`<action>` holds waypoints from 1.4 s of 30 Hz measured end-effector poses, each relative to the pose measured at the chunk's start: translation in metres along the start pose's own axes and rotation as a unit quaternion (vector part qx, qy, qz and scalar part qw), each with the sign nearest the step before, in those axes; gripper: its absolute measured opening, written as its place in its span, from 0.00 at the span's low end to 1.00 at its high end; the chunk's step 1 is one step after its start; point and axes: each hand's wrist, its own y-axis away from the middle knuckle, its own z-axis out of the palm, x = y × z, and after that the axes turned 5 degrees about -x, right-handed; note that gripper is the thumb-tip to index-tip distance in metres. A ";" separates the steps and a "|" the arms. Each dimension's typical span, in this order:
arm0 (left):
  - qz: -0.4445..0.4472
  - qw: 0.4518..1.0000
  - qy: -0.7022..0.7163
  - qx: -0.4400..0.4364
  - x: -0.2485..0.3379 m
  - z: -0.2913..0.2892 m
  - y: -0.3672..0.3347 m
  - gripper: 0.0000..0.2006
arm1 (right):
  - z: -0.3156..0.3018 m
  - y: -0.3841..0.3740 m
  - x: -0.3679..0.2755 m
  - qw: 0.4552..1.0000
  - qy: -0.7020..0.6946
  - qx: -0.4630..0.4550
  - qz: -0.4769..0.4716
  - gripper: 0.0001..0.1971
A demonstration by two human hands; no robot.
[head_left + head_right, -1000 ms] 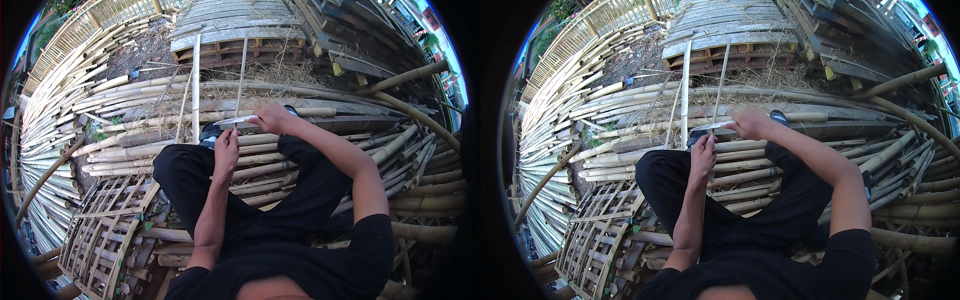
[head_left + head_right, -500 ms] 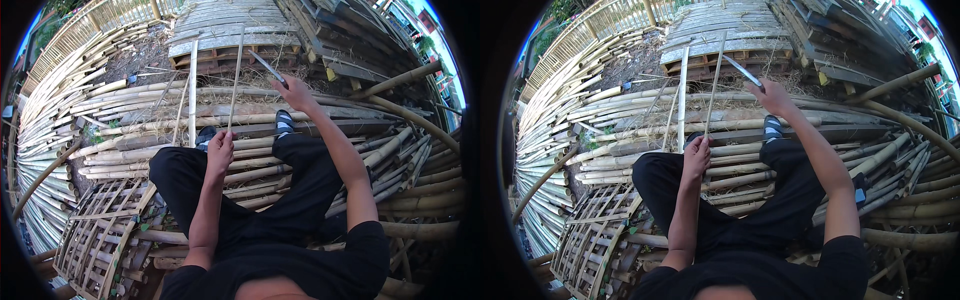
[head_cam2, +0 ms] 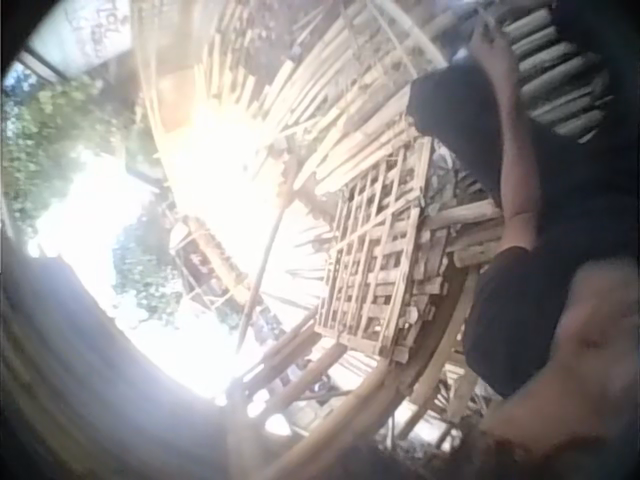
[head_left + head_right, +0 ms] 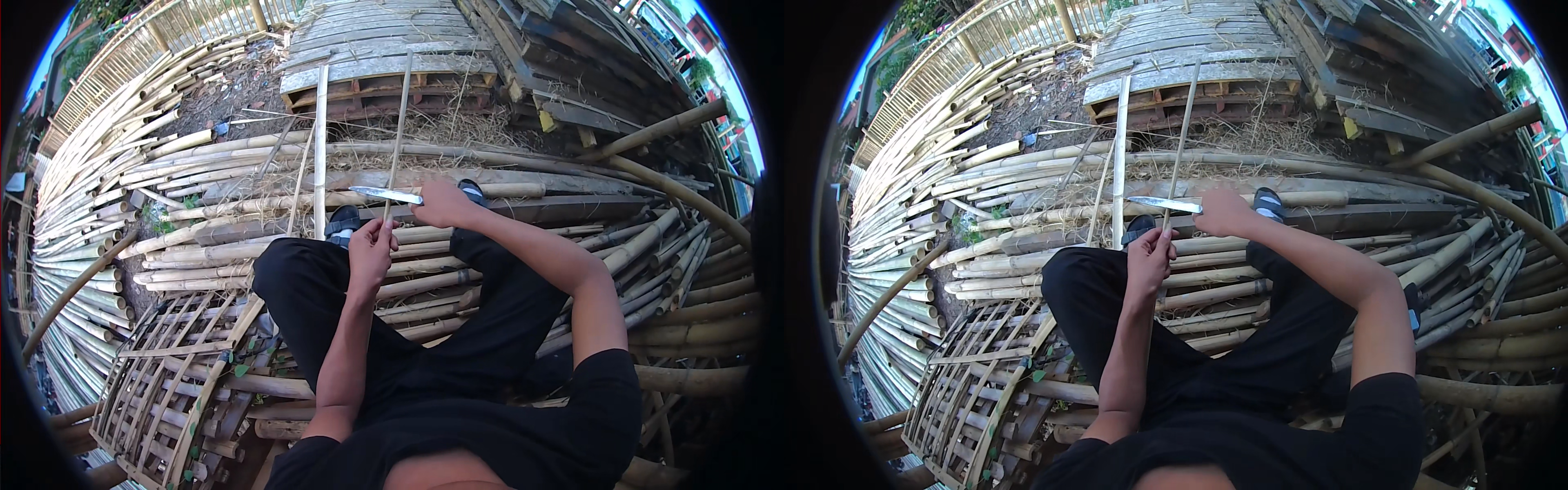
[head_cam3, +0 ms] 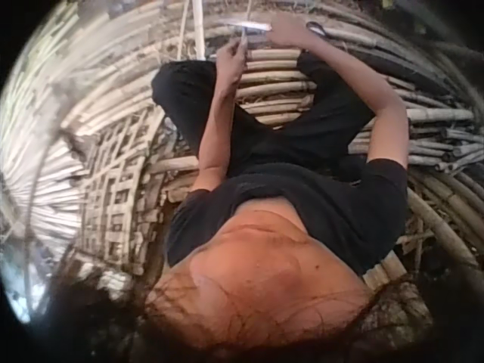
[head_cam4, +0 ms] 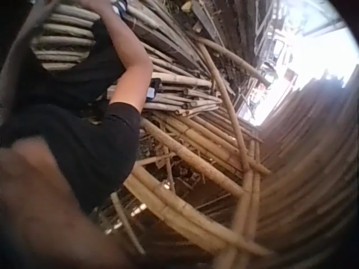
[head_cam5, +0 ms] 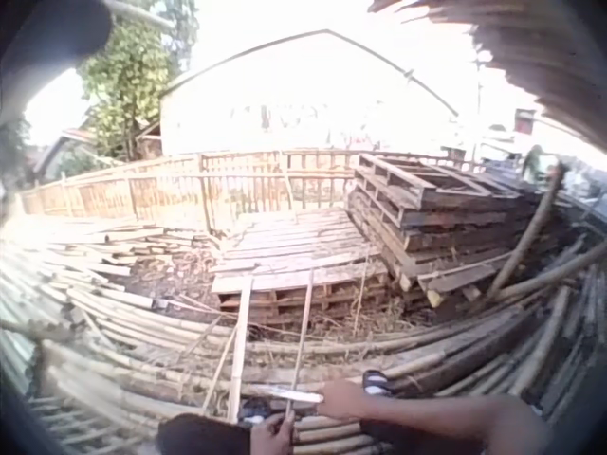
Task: The person peels a bamboo stick using a knife, drawing the blade along the length of the stick to strip its surface while holding it by hand.
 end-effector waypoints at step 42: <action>0.023 0.999 -0.016 0.028 -0.012 0.003 -0.008 0.12 | -0.026 -0.041 0.029 0.994 0.002 0.089 0.062 0.15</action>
